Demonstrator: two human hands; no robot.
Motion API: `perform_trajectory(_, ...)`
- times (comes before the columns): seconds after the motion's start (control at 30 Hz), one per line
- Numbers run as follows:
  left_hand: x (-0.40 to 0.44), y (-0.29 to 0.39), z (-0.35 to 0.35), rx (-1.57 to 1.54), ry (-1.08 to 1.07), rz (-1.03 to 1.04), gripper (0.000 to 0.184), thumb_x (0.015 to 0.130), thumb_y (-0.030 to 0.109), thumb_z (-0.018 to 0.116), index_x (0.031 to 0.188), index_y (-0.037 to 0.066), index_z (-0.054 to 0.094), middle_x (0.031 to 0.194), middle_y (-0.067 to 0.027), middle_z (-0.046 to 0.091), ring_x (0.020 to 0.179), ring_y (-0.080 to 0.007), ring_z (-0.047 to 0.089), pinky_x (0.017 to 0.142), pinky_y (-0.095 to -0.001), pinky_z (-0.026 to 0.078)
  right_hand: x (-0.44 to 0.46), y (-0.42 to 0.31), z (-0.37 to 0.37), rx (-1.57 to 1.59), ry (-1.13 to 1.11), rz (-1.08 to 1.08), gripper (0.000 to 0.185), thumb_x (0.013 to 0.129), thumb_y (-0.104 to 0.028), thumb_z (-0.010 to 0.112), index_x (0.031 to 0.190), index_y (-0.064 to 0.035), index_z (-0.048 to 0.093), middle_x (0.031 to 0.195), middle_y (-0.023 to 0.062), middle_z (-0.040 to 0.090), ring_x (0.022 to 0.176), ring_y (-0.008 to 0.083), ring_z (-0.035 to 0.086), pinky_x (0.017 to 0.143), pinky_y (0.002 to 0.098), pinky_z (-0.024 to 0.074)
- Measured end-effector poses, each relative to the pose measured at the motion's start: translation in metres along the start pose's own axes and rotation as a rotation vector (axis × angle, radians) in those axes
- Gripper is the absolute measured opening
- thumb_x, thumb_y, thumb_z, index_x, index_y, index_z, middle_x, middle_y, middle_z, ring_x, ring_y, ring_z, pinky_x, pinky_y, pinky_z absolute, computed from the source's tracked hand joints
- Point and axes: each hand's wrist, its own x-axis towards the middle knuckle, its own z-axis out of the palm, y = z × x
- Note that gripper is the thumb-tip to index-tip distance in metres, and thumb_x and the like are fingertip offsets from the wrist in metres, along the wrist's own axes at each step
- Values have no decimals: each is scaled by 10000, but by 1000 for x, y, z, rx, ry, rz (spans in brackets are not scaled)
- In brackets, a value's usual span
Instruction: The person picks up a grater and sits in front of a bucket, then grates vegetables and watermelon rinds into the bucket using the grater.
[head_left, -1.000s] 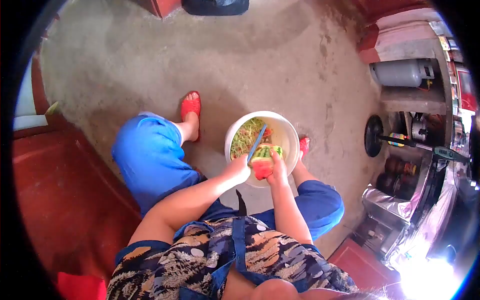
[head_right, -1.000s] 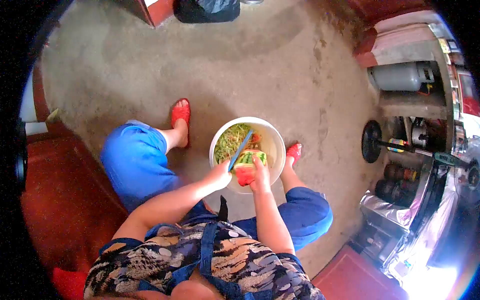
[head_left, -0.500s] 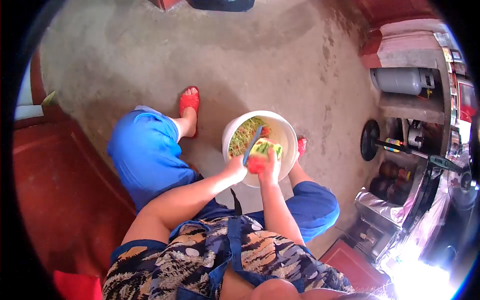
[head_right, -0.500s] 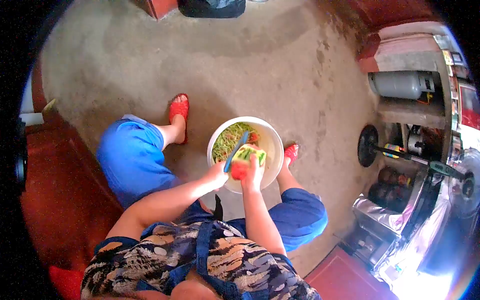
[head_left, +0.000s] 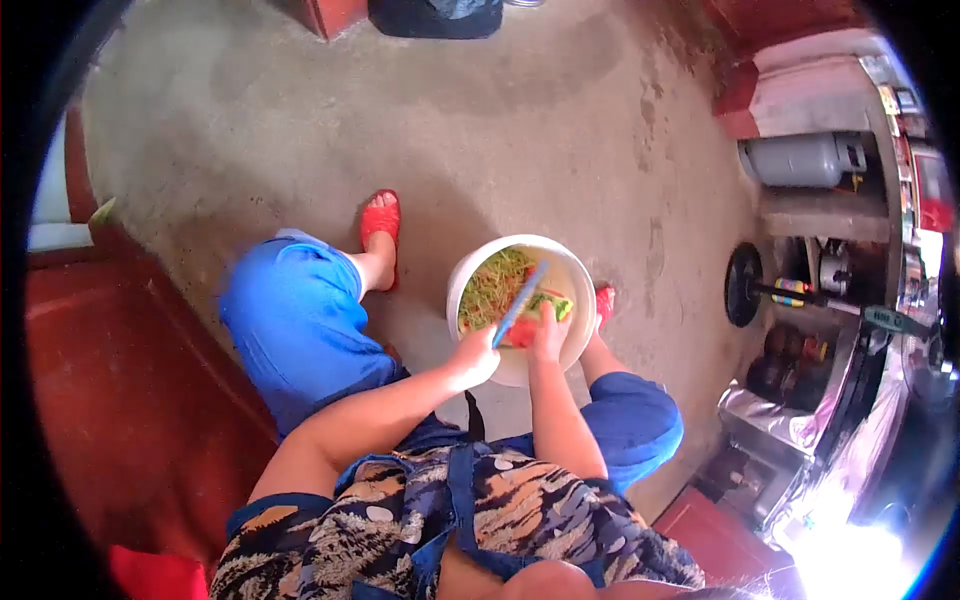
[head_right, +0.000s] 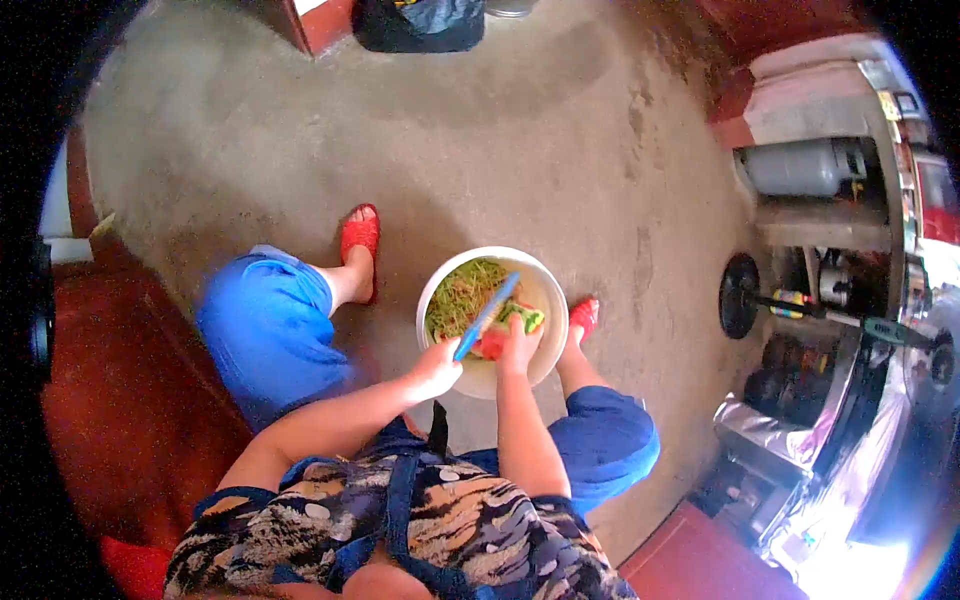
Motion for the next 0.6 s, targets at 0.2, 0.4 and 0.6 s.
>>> perform_trajectory(0.2,7,-6,3,-77,-20,-151,351,726,72,483,1070,6,479,884,-244,573,843,-384,562,720,-441,446,-66,-61,22,160,-84,129,412,796,-114,549,1174,-49,399,1067,111,492,945,206,527,747,325,481)
perform_trajectory(0.4,1,-29,17,52,-8,-55,433,716,52,470,1148,79,458,819,-210,567,756,-353,575,666,-439,445,9,-21,15,-176,44,-68,448,762,-102,564,1177,-47,404,1036,109,513,899,201,532,741,318,476)
perform_trajectory(0.6,3,-15,12,-154,-24,-193,430,716,55,474,1145,80,469,728,-192,540,673,-313,563,604,-418,443,-56,-41,36,-177,-69,-81,595,755,-127,588,1263,-1,305,1130,144,468,1001,223,479,880,323,387)
